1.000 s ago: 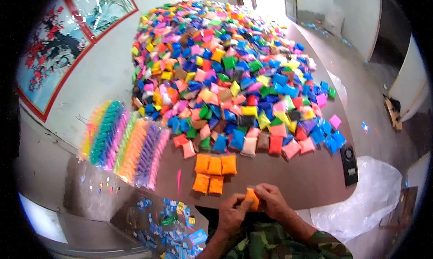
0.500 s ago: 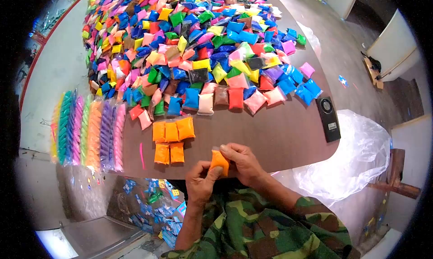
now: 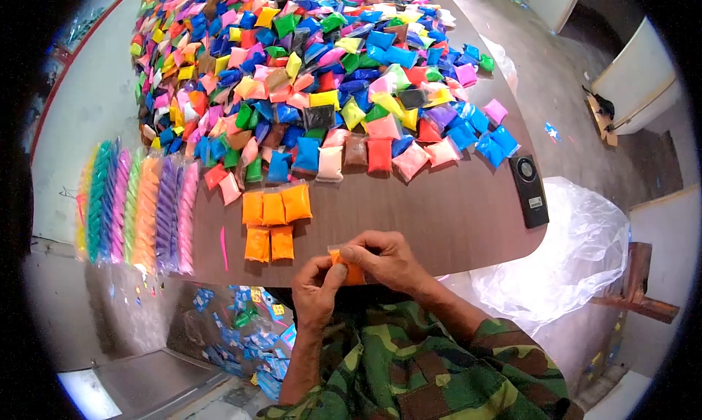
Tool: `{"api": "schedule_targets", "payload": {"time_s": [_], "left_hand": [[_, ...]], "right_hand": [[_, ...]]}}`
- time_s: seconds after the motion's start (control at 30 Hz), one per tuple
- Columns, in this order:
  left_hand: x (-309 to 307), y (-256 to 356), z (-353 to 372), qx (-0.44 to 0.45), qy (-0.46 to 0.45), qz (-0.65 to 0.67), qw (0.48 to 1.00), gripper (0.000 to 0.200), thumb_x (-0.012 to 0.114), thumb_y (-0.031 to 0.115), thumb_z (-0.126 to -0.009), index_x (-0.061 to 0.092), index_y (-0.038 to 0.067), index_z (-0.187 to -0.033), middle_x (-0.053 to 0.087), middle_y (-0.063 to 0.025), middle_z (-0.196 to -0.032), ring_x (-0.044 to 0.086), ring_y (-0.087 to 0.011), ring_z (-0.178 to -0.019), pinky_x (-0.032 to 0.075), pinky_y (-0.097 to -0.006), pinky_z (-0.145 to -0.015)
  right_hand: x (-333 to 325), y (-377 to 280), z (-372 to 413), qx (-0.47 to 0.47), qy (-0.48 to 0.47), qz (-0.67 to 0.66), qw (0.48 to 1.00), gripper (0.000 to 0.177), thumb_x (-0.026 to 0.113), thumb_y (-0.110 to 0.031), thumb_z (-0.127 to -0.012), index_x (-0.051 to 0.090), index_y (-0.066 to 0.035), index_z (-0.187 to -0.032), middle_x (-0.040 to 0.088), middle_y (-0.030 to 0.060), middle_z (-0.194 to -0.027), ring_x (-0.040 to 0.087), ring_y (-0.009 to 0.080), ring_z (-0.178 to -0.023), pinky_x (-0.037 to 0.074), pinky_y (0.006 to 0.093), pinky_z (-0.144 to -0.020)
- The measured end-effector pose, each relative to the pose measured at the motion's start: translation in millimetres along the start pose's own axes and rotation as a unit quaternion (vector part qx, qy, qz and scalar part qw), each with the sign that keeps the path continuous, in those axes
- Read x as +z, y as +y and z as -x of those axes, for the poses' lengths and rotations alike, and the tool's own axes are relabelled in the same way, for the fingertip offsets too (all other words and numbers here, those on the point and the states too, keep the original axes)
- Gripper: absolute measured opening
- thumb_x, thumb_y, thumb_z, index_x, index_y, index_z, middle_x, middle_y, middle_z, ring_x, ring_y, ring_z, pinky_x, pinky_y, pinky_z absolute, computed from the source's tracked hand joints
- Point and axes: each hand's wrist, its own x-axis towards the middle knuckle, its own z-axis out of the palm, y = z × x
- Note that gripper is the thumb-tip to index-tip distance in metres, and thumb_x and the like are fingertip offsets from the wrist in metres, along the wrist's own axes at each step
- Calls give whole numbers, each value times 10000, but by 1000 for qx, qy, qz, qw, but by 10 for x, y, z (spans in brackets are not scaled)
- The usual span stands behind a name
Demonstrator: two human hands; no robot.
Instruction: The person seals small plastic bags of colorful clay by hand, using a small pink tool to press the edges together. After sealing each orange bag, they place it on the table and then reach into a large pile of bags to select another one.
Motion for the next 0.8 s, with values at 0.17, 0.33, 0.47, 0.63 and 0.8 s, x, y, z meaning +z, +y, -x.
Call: {"api": "schedule_targets", "payload": {"time_s": [0.17, 0.33, 0.47, 0.63, 0.8], "left_hand": [[-48, -239, 29, -16, -20, 63, 998, 216, 761, 205, -1037, 746, -5, -1086, 710, -21, -973, 660, -93, -907, 549, -257, -812], [30, 16, 42, -54, 28, 68, 996, 152, 733, 142, -1051, 720, -6, -1082, 716, -9, -1007, 653, -76, -933, 550, -254, -872], [-35, -78, 50, -27, 48, 50, 997, 150, 733, 143, -1053, 713, -3, -1082, 716, -17, -1012, 659, -80, -934, 554, -248, -867], [-87, -168, 91, 14, 70, 72, 995, 159, 738, 157, -1055, 715, 3, -1085, 709, -12, -989, 646, -73, -900, 543, -229, -842], [-33, -30, 100, 5, 92, 98, 991, 180, 738, 193, -1065, 721, 16, -1083, 701, -4, -961, 618, -63, -863, 524, -219, -802]], "right_hand": [[-66, 158, -20, 83, -36, -76, 993, 271, 709, -263, -1081, 768, -8, -1013, 673, -25, -847, 607, 61, -730, 511, 237, -613], [21, 91, 2, 80, -15, -47, 996, 243, 719, -248, -1071, 773, -13, -1040, 679, -15, -861, 612, 60, -742, 519, 231, -629], [89, 62, 7, 73, -17, -66, 995, 235, 719, -223, -1066, 767, 2, -1113, 720, 32, -957, 652, 89, -796, 561, 242, -670], [143, 185, 61, 53, -35, -75, 995, 271, 745, -233, -1054, 756, 11, -1171, 745, 73, -1049, 690, 113, -860, 602, 259, -745], [155, 166, 44, 84, -57, -70, 992, 300, 770, -249, -1041, 757, 21, -1171, 753, 83, -1012, 706, 120, -871, 613, 266, -780]]}}
